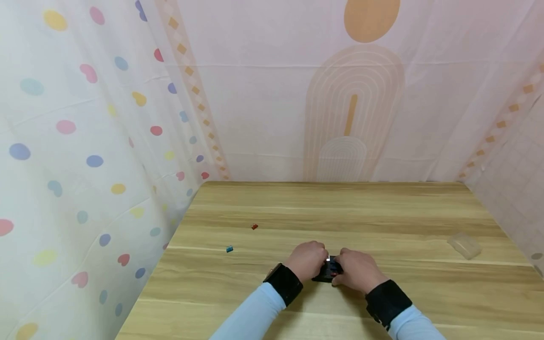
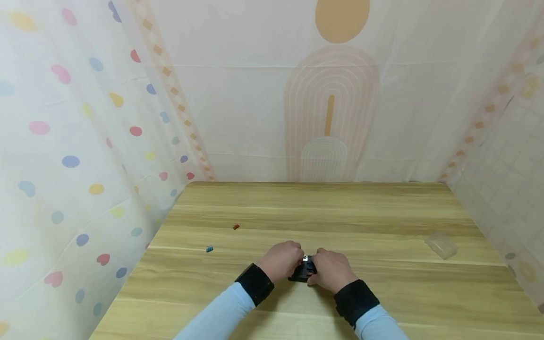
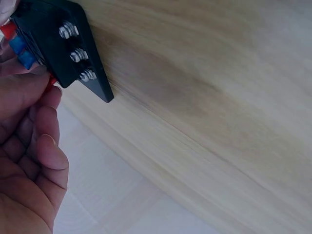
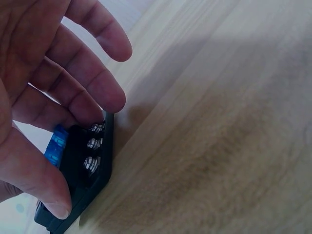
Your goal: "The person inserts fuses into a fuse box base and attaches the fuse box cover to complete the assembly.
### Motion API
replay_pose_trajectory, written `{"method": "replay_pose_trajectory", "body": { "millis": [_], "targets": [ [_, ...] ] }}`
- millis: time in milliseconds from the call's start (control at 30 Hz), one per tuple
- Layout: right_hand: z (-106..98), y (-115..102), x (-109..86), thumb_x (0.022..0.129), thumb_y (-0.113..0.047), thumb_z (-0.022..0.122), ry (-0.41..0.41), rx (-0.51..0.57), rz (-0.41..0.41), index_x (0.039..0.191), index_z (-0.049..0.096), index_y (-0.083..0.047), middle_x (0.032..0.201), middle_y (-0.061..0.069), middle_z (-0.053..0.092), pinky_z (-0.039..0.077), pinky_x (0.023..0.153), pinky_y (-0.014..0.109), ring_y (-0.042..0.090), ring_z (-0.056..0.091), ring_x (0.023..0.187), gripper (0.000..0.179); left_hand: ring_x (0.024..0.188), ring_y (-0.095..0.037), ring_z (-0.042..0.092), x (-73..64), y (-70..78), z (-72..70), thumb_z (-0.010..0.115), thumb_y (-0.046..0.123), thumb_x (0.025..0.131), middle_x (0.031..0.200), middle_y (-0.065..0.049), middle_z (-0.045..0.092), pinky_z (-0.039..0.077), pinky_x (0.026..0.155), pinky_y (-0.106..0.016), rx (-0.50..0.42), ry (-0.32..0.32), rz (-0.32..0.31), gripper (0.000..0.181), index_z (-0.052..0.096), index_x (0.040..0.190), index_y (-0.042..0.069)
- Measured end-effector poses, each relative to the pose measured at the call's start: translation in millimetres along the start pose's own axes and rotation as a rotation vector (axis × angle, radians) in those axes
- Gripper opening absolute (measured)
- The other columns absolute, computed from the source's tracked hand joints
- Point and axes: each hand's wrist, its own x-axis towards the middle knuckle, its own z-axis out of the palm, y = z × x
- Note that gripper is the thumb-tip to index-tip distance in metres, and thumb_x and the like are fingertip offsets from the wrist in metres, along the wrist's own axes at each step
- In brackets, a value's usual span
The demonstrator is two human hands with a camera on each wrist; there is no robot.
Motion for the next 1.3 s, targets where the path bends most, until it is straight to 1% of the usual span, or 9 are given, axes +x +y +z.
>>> {"method": "replay_pose_trajectory", "body": {
  "millis": [67, 267, 600, 800, 967, 1067, 1167, 1233, 1300],
  "targets": [
    [0.8, 0.3, -0.1, 0.066, -0.03, 0.092, 0.002, 0.005, 0.002, 0.085, 0.071, -0.008, 0.076, -0.002, 0.05, 0.044, 0.06, 0.035, 0.015, 0.045, 0.063, 0.036, 0.07, -0.007, 0.055, -0.9, 0.9, 0.7, 0.077, 0.011, 0.085, 0.076, 0.006, 0.061, 0.047, 0.064, -0.02, 0.019, -0.001, -0.006, 0.009, 0.073, 0.08, 0.017],
    [2.3, 1.2, 0.5, 0.067, -0.03, 0.092, -0.002, 0.004, 0.008, 0.087, 0.071, -0.008, 0.077, -0.001, 0.05, 0.044, 0.06, 0.036, 0.015, 0.045, 0.064, 0.036, 0.074, -0.007, 0.057, -1.4, 1.3, -1.3, 0.075, 0.012, 0.088, 0.078, 0.006, 0.062, 0.049, 0.068, -0.02, 0.014, -0.018, -0.026, 0.005, 0.073, 0.085, 0.016],
    [0.2, -1.6, -1.0, 0.07, -0.032, 0.09, -0.03, -0.008, 0.033, 0.092, 0.072, -0.007, 0.079, 0.001, 0.052, 0.047, 0.062, 0.037, 0.017, 0.047, 0.065, 0.038, 0.071, -0.006, 0.056, -1.3, -0.9, -1.0, 0.073, 0.014, 0.089, 0.076, 0.006, 0.062, 0.048, 0.067, -0.019, -0.03, 0.002, -0.016, 0.008, 0.072, 0.08, 0.015],
    [-0.5, -2.0, -2.6, 0.07, -0.032, 0.09, -0.029, 0.019, 0.032, 0.101, 0.072, -0.008, 0.08, 0.0, 0.051, 0.047, 0.064, 0.037, 0.016, 0.048, 0.067, 0.044, 0.07, -0.007, 0.056, -4.0, -3.1, -2.0, 0.075, 0.023, 0.089, 0.076, 0.007, 0.061, 0.048, 0.066, -0.021, -0.037, 0.027, -0.016, 0.013, 0.072, 0.079, 0.016],
    [-1.6, -0.2, -3.2, 0.07, -0.035, 0.09, -0.033, 0.041, 0.034, 0.112, 0.069, -0.004, 0.084, 0.001, 0.055, 0.049, 0.068, 0.04, 0.017, 0.051, 0.071, 0.056, 0.067, -0.007, 0.054, -7.0, -6.4, -2.0, 0.071, 0.033, 0.092, 0.075, 0.008, 0.057, 0.047, 0.06, -0.024, -0.001, 0.02, -0.062, 0.018, 0.072, 0.081, 0.019],
    [-3.2, 1.1, -3.1, 0.069, -0.037, 0.09, -0.042, 0.046, 0.05, 0.114, 0.069, -0.002, 0.088, 0.003, 0.058, 0.05, 0.072, 0.041, 0.017, 0.053, 0.074, 0.061, 0.069, -0.008, 0.056, -8.7, -10.9, -1.5, 0.07, 0.035, 0.093, 0.078, 0.007, 0.059, 0.047, 0.061, -0.025, -0.007, 0.022, -0.098, 0.017, 0.074, 0.087, 0.019],
    [-6.1, 2.1, -2.9, 0.069, -0.04, 0.089, -0.052, 0.031, 0.071, 0.117, 0.068, -0.001, 0.094, 0.004, 0.061, 0.051, 0.075, 0.042, 0.018, 0.055, 0.078, 0.065, 0.074, -0.01, 0.059, -11.2, -17.2, 0.6, 0.071, 0.036, 0.092, 0.084, 0.005, 0.062, 0.049, 0.062, -0.026, -0.013, 0.056, -0.129, 0.018, 0.075, 0.094, 0.018],
    [-9.0, 2.4, -3.0, 0.069, -0.041, 0.089, -0.062, 0.02, 0.085, 0.119, 0.068, -0.001, 0.096, 0.006, 0.062, 0.051, 0.075, 0.043, 0.018, 0.055, 0.079, 0.068, 0.076, -0.012, 0.061, -13.3, -21.3, 1.6, 0.072, 0.036, 0.091, 0.085, 0.004, 0.063, 0.05, 0.062, -0.027, -0.006, 0.09, -0.153, 0.019, 0.076, 0.096, 0.018],
    [-12.6, 3.0, -3.1, 0.068, -0.043, 0.089, -0.071, 0.005, 0.095, 0.121, 0.067, 0.0, 0.099, 0.008, 0.063, 0.052, 0.076, 0.044, 0.019, 0.057, 0.081, 0.072, 0.075, -0.013, 0.06, -15.8, -24.9, 1.0, 0.073, 0.038, 0.09, 0.085, 0.003, 0.063, 0.05, 0.06, -0.028, -0.009, 0.109, -0.188, 0.021, 0.076, 0.095, 0.017]
  ]
}}
